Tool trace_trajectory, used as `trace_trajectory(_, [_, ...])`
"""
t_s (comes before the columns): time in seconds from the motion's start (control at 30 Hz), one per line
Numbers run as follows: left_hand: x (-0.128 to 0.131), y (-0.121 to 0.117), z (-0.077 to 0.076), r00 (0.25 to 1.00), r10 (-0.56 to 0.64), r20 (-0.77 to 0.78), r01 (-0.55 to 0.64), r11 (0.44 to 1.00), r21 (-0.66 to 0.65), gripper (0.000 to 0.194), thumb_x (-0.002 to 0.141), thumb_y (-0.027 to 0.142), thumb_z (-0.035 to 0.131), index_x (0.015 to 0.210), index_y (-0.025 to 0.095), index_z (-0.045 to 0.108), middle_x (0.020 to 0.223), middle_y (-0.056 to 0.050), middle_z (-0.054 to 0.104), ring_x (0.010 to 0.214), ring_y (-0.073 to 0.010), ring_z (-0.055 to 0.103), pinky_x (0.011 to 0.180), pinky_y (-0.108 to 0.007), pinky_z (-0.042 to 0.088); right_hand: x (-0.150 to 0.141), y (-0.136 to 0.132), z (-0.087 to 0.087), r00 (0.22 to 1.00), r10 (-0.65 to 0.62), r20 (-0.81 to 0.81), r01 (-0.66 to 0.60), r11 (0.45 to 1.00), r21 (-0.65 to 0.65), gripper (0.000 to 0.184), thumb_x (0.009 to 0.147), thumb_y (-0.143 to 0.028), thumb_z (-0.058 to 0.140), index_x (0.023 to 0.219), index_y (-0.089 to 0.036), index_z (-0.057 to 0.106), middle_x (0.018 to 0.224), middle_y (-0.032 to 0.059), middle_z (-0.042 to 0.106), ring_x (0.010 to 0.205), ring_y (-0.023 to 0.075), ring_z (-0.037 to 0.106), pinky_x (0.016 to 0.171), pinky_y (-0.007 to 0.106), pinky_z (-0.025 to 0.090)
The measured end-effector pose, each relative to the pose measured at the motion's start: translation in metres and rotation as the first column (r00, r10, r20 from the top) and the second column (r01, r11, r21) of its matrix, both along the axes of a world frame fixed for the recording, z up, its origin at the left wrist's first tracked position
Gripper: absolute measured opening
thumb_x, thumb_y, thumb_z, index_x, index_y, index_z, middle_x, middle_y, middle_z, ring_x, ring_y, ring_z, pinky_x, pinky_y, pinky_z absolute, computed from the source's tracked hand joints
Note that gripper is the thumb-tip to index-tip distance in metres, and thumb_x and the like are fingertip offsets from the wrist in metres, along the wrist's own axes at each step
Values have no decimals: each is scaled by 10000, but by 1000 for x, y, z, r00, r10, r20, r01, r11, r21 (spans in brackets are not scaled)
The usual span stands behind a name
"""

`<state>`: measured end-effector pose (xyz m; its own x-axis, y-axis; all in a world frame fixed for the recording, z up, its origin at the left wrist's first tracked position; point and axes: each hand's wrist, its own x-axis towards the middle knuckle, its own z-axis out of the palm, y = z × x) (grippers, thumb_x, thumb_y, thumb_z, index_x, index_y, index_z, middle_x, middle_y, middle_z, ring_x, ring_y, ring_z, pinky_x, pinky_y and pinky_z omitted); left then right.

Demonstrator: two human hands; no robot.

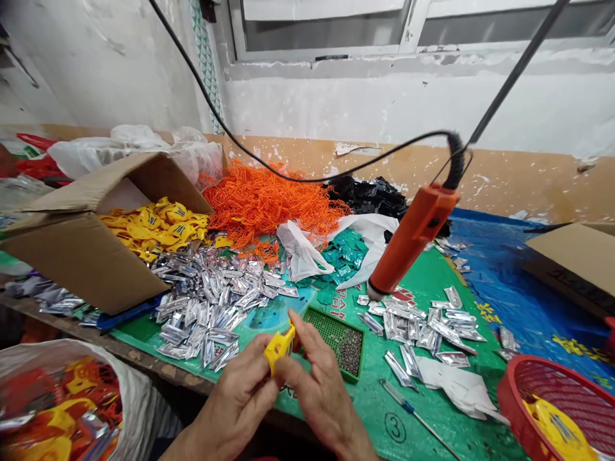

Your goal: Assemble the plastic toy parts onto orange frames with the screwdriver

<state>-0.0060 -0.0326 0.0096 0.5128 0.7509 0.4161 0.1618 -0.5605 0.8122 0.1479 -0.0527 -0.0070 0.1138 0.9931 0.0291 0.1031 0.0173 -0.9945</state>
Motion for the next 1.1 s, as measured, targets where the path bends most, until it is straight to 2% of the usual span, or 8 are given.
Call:
trace_trajectory(0.07, [-7,3,3,999,12,34,-1,949,-316,212,899,234,517,793,151,681,840,-63,637,814,-173,588,756,-265,494,2,6,4,994,105,-17,-105,994,-15,495,840,-455,600,1311,-303,580,1279,17,647,1227,234,561,1067,370,421])
trace_trajectory(0.1, [-10,4,3,997,16,79,26,866,-499,243,892,300,553,753,146,680,754,-40,619,724,-148,575,692,-239,486,3,9,5,990,137,-42,-137,990,-18,489,848,-469,585,1304,-293,586,1254,24,664,1199,234,583,1049,372,438])
trace_trajectory(0.17, [-15,6,0,969,87,230,127,625,-770,287,821,402,657,726,132,682,604,1,561,545,-100,512,551,-200,448,3,13,3,984,155,-90,-158,987,-27,485,834,-473,609,1276,-272,612,1216,36,689,1149,241,619,1022,386,461])
trace_trajectory(0.23, [-16,8,-6,921,182,346,241,431,-869,320,717,420,767,743,110,694,587,-1,577,514,-88,513,528,-191,447,1,15,-1,979,157,-128,-164,985,-46,464,823,-461,633,1244,-267,636,1194,34,702,1118,244,639,1005,403,473])
trace_trajectory(0.3, [-15,8,-12,887,251,387,294,338,-894,347,656,402,828,757,94,702,638,-26,628,543,-92,548,557,-196,470,-1,15,-6,974,172,-149,-183,981,-61,456,815,-456,648,1230,-268,643,1180,26,709,1085,247,655,978,412,491])
trace_trajectory(0.5, [-8,11,-24,866,342,363,303,217,-928,379,597,361,873,777,73,703,621,-16,638,531,-89,551,527,-195,448,-1,9,-24,977,196,-84,-202,976,-76,491,833,-485,624,1266,-253,615,1204,39,698,1063,260,661,942,423,509])
trace_trajectory(0.7, [-7,11,-41,889,336,312,271,164,-948,303,622,281,828,793,72,689,615,-8,640,484,-83,541,485,-200,427,-2,1,-39,989,141,51,-139,990,-33,470,854,-478,601,1270,-260,615,1305,61,636,1175,279,607,1027,453,448])
trace_trajectory(1.1, [-8,9,-40,915,263,306,273,157,-949,344,589,310,861,780,65,712,683,-52,698,564,-111,613,566,-208,473,-11,-9,-39,985,109,132,-102,993,-57,462,886,-459,554,1305,-270,595,1245,80,667,1193,283,581,1058,452,411])
